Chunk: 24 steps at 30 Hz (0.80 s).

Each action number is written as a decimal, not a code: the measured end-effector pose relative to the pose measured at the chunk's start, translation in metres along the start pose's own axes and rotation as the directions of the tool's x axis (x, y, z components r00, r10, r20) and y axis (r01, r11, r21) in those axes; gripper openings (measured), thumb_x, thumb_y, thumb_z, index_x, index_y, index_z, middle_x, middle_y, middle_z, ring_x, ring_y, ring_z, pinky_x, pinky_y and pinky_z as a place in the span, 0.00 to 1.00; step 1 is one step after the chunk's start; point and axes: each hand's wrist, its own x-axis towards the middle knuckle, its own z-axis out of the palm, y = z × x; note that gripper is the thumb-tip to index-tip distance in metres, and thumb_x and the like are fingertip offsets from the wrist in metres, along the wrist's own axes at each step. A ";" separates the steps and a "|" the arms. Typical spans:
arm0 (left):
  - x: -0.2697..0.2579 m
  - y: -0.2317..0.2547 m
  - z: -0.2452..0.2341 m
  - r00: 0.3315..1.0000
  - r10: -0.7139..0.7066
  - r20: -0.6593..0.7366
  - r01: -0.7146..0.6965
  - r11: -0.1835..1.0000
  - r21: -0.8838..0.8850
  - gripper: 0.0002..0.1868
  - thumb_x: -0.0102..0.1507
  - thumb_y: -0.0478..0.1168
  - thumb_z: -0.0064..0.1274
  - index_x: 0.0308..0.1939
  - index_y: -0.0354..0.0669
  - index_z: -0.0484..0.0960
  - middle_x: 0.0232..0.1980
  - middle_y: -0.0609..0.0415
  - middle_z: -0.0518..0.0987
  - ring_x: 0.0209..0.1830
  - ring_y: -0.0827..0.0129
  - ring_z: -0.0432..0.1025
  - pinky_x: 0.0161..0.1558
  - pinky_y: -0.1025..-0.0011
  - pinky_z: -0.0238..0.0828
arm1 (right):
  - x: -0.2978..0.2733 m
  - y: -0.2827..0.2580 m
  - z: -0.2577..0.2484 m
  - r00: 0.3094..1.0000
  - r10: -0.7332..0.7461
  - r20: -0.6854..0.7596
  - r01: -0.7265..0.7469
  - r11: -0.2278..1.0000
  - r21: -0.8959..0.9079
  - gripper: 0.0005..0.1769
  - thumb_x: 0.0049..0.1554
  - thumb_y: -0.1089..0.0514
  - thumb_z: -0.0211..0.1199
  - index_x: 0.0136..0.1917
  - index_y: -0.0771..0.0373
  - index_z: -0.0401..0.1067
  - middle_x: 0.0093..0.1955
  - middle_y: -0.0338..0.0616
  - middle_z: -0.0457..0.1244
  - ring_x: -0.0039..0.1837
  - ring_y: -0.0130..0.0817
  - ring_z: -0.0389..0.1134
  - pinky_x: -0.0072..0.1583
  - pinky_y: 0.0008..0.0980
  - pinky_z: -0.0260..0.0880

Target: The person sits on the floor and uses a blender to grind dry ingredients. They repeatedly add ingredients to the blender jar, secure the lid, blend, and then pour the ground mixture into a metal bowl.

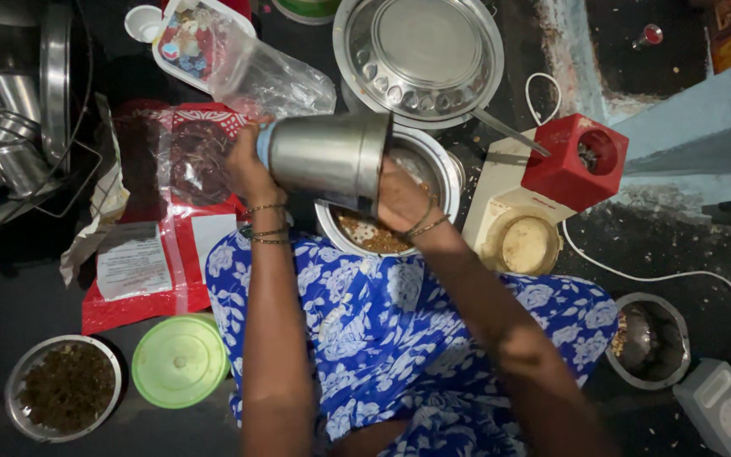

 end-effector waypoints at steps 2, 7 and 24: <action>0.004 0.000 -0.002 0.994 0.103 -0.046 -0.105 0.994 -0.039 0.18 0.62 0.44 0.51 0.43 0.34 0.89 0.44 0.51 0.86 0.42 0.70 0.77 0.48 0.71 0.74 | 0.002 -0.024 0.014 0.999 -0.018 -0.035 0.021 0.997 0.068 0.24 0.67 0.65 0.59 0.75 0.68 0.63 0.70 0.52 0.63 0.70 0.41 0.67 0.74 0.41 0.66; 0.023 -0.007 -0.017 0.982 -0.012 -0.188 -0.059 0.929 -0.364 0.16 0.62 0.46 0.52 0.41 0.36 0.86 0.41 0.50 0.84 0.41 0.61 0.79 0.47 0.63 0.78 | -0.008 -0.049 -0.012 0.955 -0.086 -0.282 0.107 0.993 0.057 0.23 0.65 0.61 0.52 0.73 0.65 0.64 0.68 0.50 0.65 0.70 0.39 0.68 0.73 0.38 0.68; 0.026 -0.013 -0.030 0.968 -0.235 -0.092 0.155 0.841 -0.519 0.27 0.56 0.58 0.47 0.51 0.45 0.78 0.50 0.48 0.80 0.47 0.51 0.76 0.43 0.47 0.77 | 0.007 0.040 -0.089 0.782 -0.429 -0.452 -0.272 0.418 -0.867 0.12 0.53 0.59 0.74 0.50 0.62 0.79 0.55 0.48 0.71 0.53 0.34 0.72 0.56 0.30 0.73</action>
